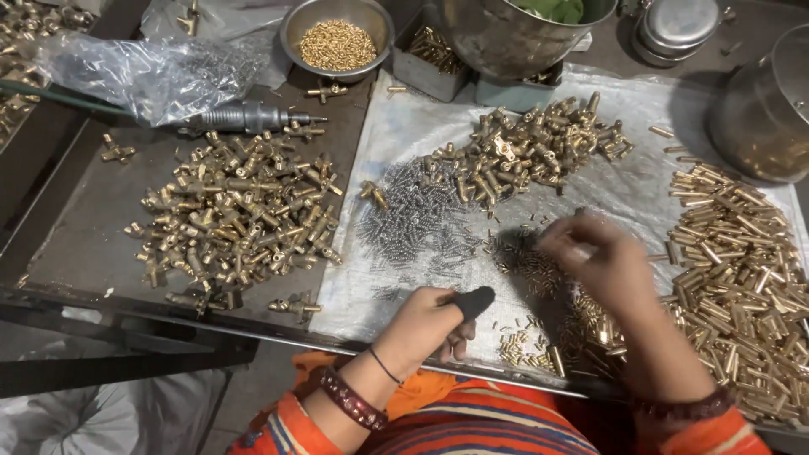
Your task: Assembling small brass T-connectors by inserting small pins into them at a workbench.
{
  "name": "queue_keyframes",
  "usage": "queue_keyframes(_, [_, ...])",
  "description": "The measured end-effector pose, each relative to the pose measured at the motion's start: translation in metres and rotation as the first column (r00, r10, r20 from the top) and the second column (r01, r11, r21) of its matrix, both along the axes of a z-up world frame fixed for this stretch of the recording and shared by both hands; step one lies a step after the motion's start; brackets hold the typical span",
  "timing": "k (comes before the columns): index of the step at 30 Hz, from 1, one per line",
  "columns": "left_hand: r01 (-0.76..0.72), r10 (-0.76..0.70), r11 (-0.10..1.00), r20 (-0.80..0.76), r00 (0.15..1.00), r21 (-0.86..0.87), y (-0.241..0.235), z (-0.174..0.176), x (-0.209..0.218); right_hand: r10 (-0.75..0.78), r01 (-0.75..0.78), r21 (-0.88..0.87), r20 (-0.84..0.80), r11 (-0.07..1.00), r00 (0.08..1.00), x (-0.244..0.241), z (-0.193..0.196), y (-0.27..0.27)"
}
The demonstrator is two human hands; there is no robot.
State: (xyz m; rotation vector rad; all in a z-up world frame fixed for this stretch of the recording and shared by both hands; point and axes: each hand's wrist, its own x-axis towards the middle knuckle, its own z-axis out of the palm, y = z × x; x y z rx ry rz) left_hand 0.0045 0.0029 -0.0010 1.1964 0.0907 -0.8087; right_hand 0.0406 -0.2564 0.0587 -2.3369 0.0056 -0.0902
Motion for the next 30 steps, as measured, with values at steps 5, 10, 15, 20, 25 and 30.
queue_keyframes(5, [-0.004,0.008,0.998,0.057,0.998,-0.065,0.003,-0.011,0.0,-0.002,0.152,-0.503,0.288,0.851,0.958,0.02,-0.012,-0.045])
queue_keyframes(10, [0.024,-0.018,0.996,0.077,0.997,-0.081,0.001,0.024,0.002,-0.281,0.274,-0.102,-0.058,0.956,0.958,0.013,-0.009,-0.033])
queue_keyframes(15, [-0.015,0.019,0.999,0.109,0.994,-0.035,0.002,0.022,-0.002,0.065,-0.029,0.391,-0.077,0.92,0.995,0.011,0.0,0.009])
queue_keyframes(20, [0.003,-0.003,1.0,0.107,0.994,0.002,-0.002,0.004,-0.003,0.237,-0.208,-0.32,0.053,0.924,0.97,0.024,-0.012,0.039])
queue_keyframes(25, [-0.097,0.1,0.995,0.133,0.986,-0.027,-0.003,-0.007,0.001,0.345,-0.222,-0.561,0.122,0.798,0.931,0.021,-0.012,0.057])
queue_keyframes(30, [-0.098,0.122,0.988,0.218,0.968,-0.118,-0.005,-0.022,0.0,0.309,-0.227,-0.389,0.163,0.893,0.937,0.012,-0.012,0.048])
